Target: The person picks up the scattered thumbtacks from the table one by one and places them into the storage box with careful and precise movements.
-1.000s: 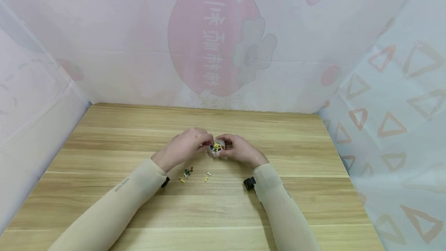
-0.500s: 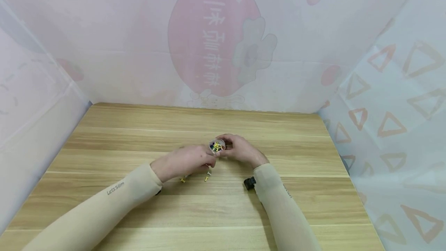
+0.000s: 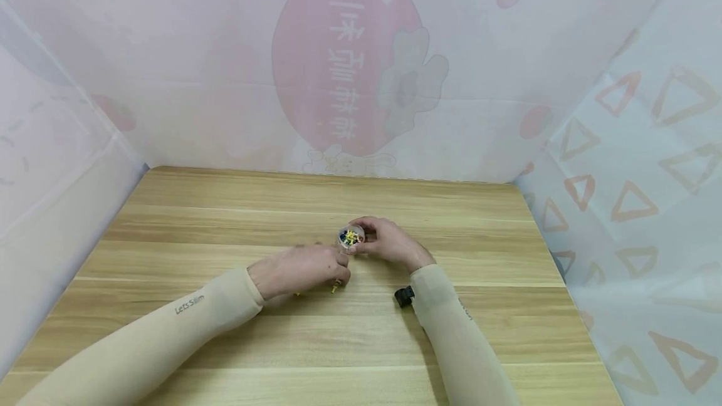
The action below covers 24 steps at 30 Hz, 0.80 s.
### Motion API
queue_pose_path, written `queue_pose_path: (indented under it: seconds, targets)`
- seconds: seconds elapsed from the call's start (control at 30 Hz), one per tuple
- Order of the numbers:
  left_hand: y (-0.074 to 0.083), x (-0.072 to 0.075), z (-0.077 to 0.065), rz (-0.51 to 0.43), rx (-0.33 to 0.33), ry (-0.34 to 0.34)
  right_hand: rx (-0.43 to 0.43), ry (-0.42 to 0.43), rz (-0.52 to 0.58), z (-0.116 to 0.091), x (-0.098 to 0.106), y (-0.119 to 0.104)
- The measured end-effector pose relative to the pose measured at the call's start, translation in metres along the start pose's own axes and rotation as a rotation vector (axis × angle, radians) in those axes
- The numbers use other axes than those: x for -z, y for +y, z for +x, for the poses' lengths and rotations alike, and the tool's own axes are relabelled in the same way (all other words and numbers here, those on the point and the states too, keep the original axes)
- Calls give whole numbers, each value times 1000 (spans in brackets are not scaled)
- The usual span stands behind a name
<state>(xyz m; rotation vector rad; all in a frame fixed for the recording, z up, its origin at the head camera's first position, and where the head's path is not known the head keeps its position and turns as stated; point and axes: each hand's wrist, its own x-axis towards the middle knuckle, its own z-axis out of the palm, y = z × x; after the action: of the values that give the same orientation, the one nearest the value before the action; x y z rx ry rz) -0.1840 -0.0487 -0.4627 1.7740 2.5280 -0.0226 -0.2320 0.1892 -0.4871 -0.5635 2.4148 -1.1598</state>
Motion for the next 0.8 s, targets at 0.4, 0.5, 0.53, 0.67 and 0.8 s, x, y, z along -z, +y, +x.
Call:
queue_pose_path:
  seconds: [0.4, 0.5, 0.53, 0.67, 0.8]
  targets:
    - [-3, -3, -3, -83, 57, 2, 9, -2, 1, 1, 0, 0]
    - [-6, -3, -4, -146, 66, 45, 10, -1, 3, 1, 0, -1]
    - [-7, -2, -4, -169, 67, 65, 10, -1, 0, 1, 0, -1]
    - [-11, -1, -5, -264, 83, 135, 14, -3, -7, 0, 0, -1]
    - [-17, 3, -7, -293, 106, 178, 17, -8, -2, 1, 1, -2]
